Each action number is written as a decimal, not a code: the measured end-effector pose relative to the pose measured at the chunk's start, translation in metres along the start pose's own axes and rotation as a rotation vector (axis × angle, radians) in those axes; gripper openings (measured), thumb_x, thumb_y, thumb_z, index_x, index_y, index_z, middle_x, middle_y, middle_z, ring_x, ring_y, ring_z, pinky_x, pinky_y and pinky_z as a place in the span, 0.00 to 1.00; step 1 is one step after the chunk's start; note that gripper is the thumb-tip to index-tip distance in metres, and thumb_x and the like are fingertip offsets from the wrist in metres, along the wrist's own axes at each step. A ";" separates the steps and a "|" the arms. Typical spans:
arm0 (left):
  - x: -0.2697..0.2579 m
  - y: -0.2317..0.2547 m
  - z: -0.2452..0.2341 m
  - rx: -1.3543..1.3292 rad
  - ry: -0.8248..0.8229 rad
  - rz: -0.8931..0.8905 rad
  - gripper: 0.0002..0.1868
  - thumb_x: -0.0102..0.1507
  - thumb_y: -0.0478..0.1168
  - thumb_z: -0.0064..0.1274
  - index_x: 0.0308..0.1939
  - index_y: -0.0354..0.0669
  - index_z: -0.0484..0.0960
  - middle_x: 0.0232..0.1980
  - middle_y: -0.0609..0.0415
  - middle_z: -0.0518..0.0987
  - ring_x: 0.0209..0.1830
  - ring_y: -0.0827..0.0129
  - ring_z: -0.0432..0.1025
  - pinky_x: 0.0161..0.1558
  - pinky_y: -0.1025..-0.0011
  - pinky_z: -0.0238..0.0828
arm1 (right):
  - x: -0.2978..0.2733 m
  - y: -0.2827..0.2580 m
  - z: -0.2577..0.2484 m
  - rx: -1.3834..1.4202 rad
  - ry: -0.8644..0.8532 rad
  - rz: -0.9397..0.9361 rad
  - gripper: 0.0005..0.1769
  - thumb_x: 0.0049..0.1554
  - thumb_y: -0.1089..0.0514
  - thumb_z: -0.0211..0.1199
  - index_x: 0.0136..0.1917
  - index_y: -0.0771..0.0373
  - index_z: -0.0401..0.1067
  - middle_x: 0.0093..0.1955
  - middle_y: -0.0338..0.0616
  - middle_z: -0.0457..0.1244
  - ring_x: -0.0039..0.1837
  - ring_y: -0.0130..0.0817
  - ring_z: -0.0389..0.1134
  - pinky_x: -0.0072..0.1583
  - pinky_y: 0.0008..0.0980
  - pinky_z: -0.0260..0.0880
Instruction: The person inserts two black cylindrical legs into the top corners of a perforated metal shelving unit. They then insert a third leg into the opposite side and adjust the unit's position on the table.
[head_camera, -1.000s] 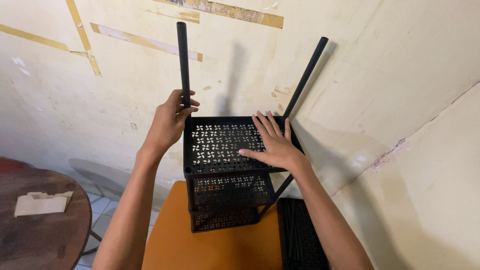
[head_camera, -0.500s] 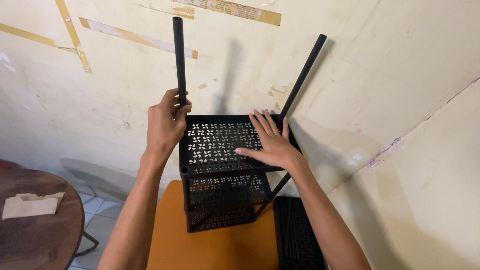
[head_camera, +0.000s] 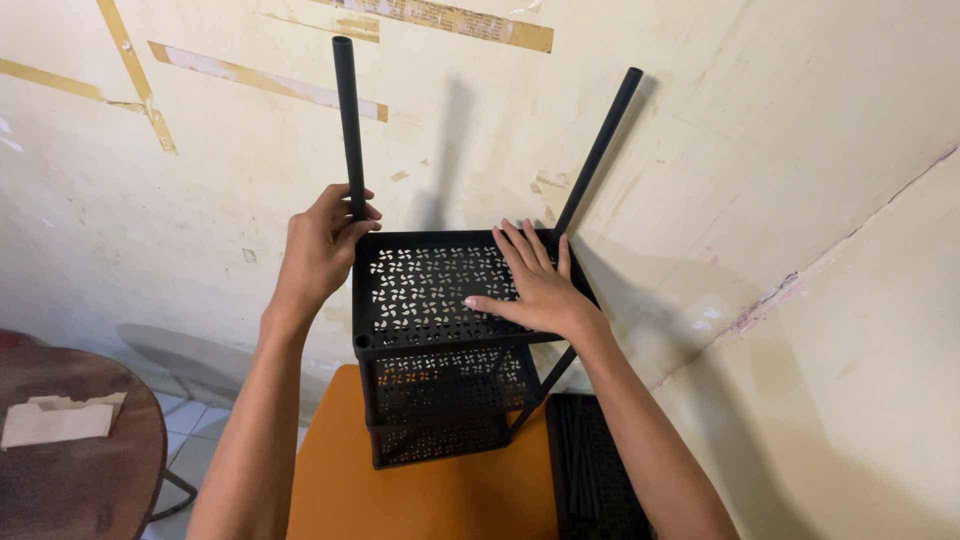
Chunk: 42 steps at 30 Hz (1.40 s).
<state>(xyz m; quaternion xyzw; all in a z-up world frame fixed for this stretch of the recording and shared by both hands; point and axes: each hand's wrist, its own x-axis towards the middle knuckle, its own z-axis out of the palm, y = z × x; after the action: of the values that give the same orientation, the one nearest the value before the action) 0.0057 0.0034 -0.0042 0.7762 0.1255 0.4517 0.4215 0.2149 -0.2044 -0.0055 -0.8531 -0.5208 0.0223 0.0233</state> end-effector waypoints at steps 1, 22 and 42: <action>-0.001 0.002 0.002 0.012 0.034 -0.006 0.15 0.65 0.25 0.52 0.56 0.34 0.75 0.43 0.47 0.85 0.44 0.65 0.83 0.43 0.70 0.78 | 0.000 0.000 -0.001 0.000 -0.002 0.002 0.72 0.42 0.09 0.44 0.84 0.50 0.27 0.87 0.36 0.23 0.85 0.32 0.14 0.77 0.56 0.06; -0.007 0.002 0.006 -0.018 0.069 0.021 0.17 0.66 0.24 0.50 0.59 0.33 0.72 0.48 0.45 0.84 0.50 0.63 0.82 0.49 0.69 0.79 | -0.005 -0.001 -0.001 0.006 0.005 0.000 0.72 0.43 0.10 0.46 0.84 0.51 0.27 0.87 0.35 0.23 0.85 0.31 0.13 0.77 0.56 0.06; -0.003 0.002 0.007 -0.050 0.073 0.017 0.15 0.67 0.24 0.49 0.58 0.31 0.74 0.48 0.44 0.85 0.51 0.65 0.83 0.51 0.71 0.79 | -0.002 0.001 0.002 0.021 0.003 -0.005 0.72 0.42 0.10 0.46 0.84 0.51 0.27 0.87 0.36 0.23 0.85 0.32 0.14 0.78 0.56 0.06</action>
<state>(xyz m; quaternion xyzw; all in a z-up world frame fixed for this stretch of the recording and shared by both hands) 0.0091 -0.0028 -0.0063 0.7494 0.1228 0.4864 0.4321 0.2144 -0.2062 -0.0074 -0.8516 -0.5226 0.0264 0.0329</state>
